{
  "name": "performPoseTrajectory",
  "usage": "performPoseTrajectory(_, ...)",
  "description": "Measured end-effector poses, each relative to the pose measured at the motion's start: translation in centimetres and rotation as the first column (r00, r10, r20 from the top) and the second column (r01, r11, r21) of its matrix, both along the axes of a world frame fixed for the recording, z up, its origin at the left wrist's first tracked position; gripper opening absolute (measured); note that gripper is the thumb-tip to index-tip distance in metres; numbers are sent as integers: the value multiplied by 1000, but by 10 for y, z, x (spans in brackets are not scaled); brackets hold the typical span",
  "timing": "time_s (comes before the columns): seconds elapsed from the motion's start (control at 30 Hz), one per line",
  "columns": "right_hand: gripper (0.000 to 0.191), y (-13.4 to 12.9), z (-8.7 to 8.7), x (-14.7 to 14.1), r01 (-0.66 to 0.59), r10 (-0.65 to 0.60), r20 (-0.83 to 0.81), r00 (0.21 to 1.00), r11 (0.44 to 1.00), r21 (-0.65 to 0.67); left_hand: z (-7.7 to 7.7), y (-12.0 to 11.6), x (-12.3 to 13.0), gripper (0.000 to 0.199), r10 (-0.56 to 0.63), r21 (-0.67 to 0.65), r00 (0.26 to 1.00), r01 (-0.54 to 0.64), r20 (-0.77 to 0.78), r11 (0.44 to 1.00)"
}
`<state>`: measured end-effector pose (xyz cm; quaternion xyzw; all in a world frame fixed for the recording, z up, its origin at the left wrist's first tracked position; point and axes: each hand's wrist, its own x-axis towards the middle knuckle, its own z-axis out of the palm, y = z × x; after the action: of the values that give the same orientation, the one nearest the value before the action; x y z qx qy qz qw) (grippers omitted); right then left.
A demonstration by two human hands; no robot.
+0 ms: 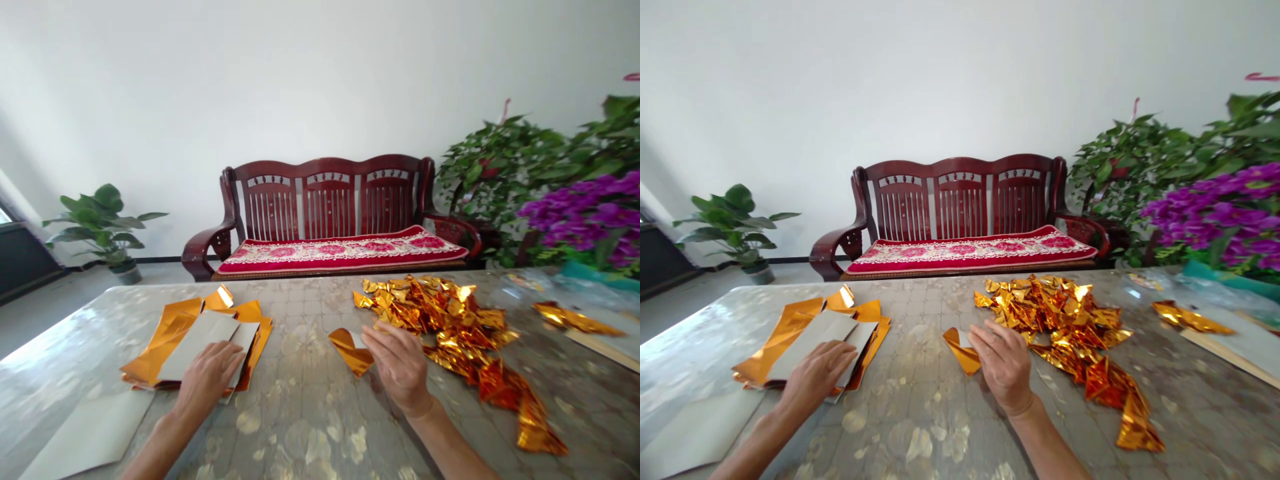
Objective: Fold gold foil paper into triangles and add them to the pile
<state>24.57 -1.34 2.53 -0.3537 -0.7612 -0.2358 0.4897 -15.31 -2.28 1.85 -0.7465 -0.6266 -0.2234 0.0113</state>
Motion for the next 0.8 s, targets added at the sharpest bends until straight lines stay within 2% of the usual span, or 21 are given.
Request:
performPoseTrajectory(0.07, 31, -4, 4, -1, -12, 12, 28, 1000, 1000, 19, -1, -2, 21, 26, -122, -12, 988, 124, 97, 992)
performPoseTrajectory(0.13, 29, -9, 6, -7, -53, 50, 64, 997, 998, 38, -4, -5, 49, 26, -249, -53, 941, 267, 229, 962)
performPoseTrajectory(0.23, 26, -15, 6, -21, -147, 141, 126, 982, 988, 40, -9, -6, 95, 60, -314, -26, 842, 361, 438, 932)
performPoseTrajectory(0.3, 25, -16, 5, -29, -199, 193, 159, 968, 980, 24, -11, -2, 122, 70, -309, 5, 770, 370, 559, 929)
performPoseTrajectory(0.33, 24, -16, 4, -31, -220, 215, 172, 961, 975, 14, -12, 1, 133, 66, -305, 24, 732, 368, 609, 930)
performPoseTrajectory(0.4, 23, -16, 2, -33, -251, 247, 186, 951, 968, -4, -13, 9, 149, 42, -331, 72, 681, 380, 653, 922)
performPoseTrajectory(0.47, 22, -15, 2, -31, -265, 264, 191, 945, 964, -22, -15, 16, 158, 27, -369, 135, 680, 373, 633, 918)
performPoseTrajectory(0.6, 23, -10, -2, -24, -215, 220, 162, 962, 975, -50, -24, 29, 162, 26, -409, 214, 681, 355, 607, 910)
performPoseTrajectory(0.7, 22, -4, -10, -20, -117, 132, 135, 982, 987, -114, -34, 38, 161, 25, -398, 196, 709, 352, 582, 915)
performPoseTrajectory(0.8, 22, 1, -20, -19, -64, 101, 158, 982, 973, -224, -40, 40, 160, 27, -359, 128, 778, 345, 515, 930)
